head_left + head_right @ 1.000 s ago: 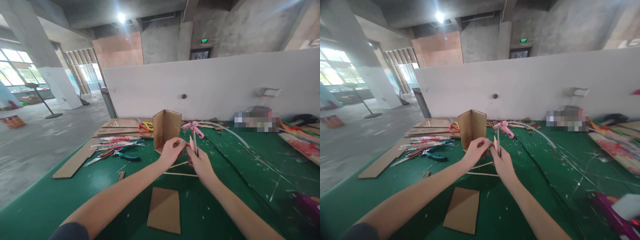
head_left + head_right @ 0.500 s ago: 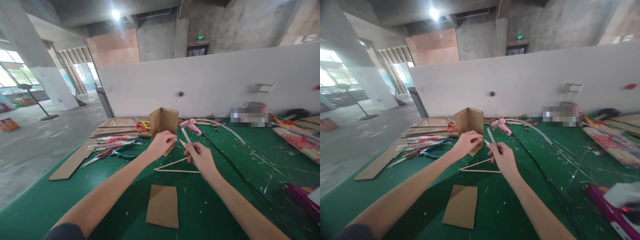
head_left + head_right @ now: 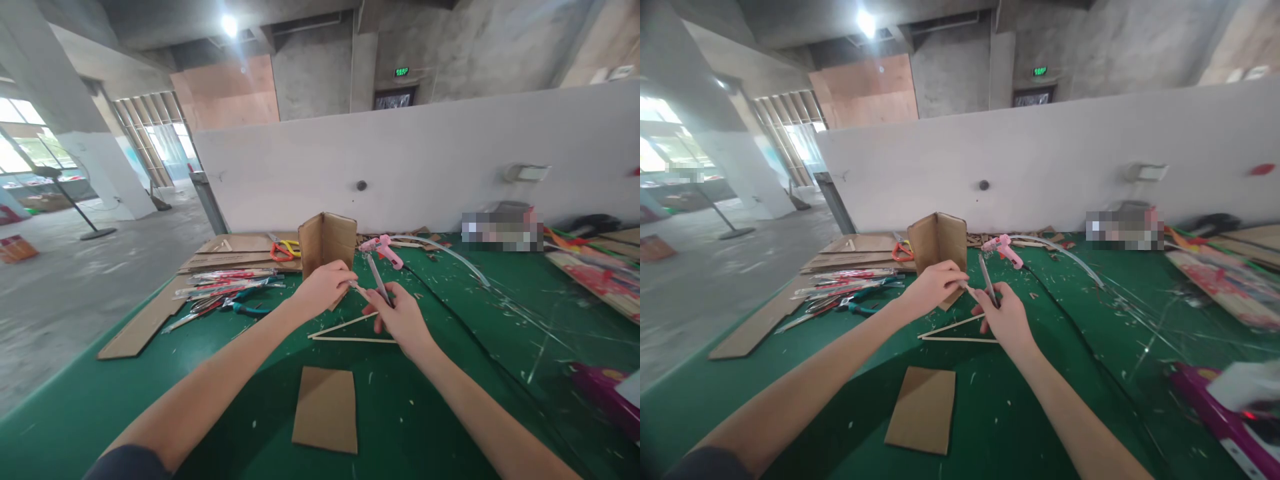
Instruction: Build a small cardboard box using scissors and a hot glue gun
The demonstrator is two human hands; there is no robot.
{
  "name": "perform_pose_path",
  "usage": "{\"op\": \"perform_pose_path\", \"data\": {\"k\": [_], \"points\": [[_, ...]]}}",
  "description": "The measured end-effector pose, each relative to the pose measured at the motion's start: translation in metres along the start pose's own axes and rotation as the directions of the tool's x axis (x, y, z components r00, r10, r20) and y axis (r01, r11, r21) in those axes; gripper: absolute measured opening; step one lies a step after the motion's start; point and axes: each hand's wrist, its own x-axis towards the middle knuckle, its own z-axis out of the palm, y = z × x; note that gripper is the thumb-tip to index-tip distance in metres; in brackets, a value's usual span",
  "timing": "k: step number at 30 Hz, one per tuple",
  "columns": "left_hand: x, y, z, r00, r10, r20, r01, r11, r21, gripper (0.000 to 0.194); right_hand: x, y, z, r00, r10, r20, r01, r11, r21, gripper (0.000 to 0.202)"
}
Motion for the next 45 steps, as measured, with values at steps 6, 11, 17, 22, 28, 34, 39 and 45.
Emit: {"op": "perform_pose_path", "data": {"k": [6,11,17,22,28,34,39,45], "points": [[-0.002,0.007,-0.001,0.979,0.151,0.137,-0.177,0.961,0.21,0.023,-0.001,0.0,-0.002,0.999,0.0,0.04,0.002,0.999,-0.034,0.028],[-0.005,0.014,0.002,0.949,0.241,0.201,-0.3,0.886,0.354,0.024,0.002,0.003,-0.006,0.999,0.022,-0.042,-0.027,0.991,-0.132,0.022],[-0.009,0.017,0.0,0.943,0.277,0.184,-0.329,0.853,0.406,0.028,0.003,-0.003,-0.006,0.978,0.188,0.088,-0.19,0.982,0.013,0.02],[-0.013,0.015,0.007,0.929,0.319,0.188,-0.37,0.823,0.431,0.033,0.0,-0.008,-0.011,0.975,0.197,0.1,-0.194,0.98,-0.036,0.017],[-0.009,0.023,0.002,0.946,0.222,0.235,-0.312,0.819,0.482,0.029,0.006,-0.007,-0.009,0.986,0.14,0.086,-0.128,0.983,-0.13,0.022],[-0.002,0.026,-0.013,0.986,-0.126,0.11,0.052,0.855,0.517,0.048,0.03,0.005,-0.034,0.988,-0.146,-0.045,0.074,0.714,-0.697,0.026],[-0.006,0.026,-0.002,0.932,-0.209,0.296,0.135,0.959,0.25,0.03,0.043,0.031,-0.063,0.948,-0.309,-0.078,0.057,0.405,-0.913,0.028],[-0.016,0.031,0.026,0.916,-0.136,0.376,0.053,0.974,0.222,0.021,0.046,0.036,-0.066,0.933,-0.361,-0.002,0.163,0.426,-0.89,0.031]]}}
